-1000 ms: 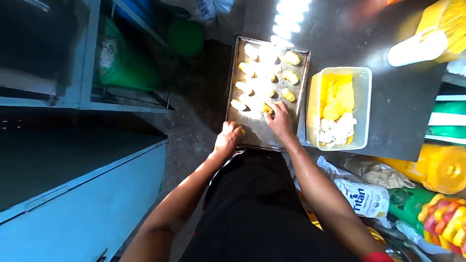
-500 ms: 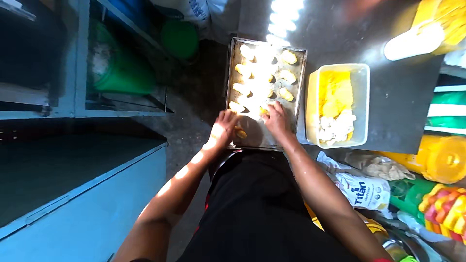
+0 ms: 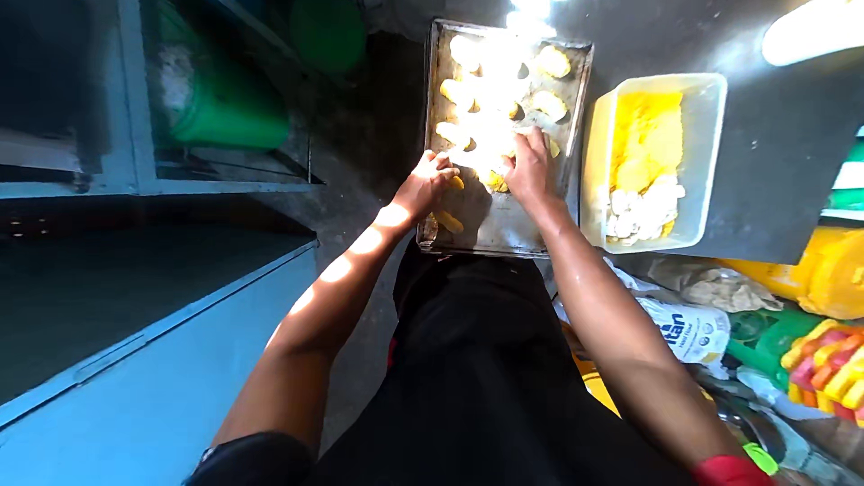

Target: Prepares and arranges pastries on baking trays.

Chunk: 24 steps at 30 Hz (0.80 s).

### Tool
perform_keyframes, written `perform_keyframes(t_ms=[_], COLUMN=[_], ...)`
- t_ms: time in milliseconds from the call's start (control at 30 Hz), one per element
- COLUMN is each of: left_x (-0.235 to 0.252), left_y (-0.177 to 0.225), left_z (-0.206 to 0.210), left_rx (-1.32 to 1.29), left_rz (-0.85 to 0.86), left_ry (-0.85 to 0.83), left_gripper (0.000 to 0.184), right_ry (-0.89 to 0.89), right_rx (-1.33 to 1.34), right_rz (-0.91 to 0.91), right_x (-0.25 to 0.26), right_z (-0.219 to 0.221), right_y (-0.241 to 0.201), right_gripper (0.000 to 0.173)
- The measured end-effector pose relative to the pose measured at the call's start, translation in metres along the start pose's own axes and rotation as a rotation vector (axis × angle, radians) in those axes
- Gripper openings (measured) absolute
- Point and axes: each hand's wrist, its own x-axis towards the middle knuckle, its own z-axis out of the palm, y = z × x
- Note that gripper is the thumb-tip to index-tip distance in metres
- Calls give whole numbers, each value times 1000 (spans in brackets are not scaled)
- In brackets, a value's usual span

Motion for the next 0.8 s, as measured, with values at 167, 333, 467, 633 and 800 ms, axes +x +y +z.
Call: perform_keyframes(t_ms=[167, 333, 467, 633, 800], left_x=[-65, -145, -163, -163, -171], left_y=[1, -9, -28, -28, -23], left_z=[-23, -33, -32, -35, -23], left_rx=[-45, -133, -96, -117, -154], left_rz=[-272, -626, -665, -626, -614], left_ry=[273, 208, 249, 303, 292], left_gripper=[21, 28, 28, 26, 25], right_ry=[-40, -299, -309, -320, -317], right_rx=[175, 255, 249, 194, 184], right_rz=[-223, -303, -282, -288, -252], right_x=[-68, -99, -99, -100, -104], right_z=[-17, 18, 21, 26, 30], right_y=[-22, -29, -45, -53, -56], right_gripper=[19, 28, 22, 23, 30])
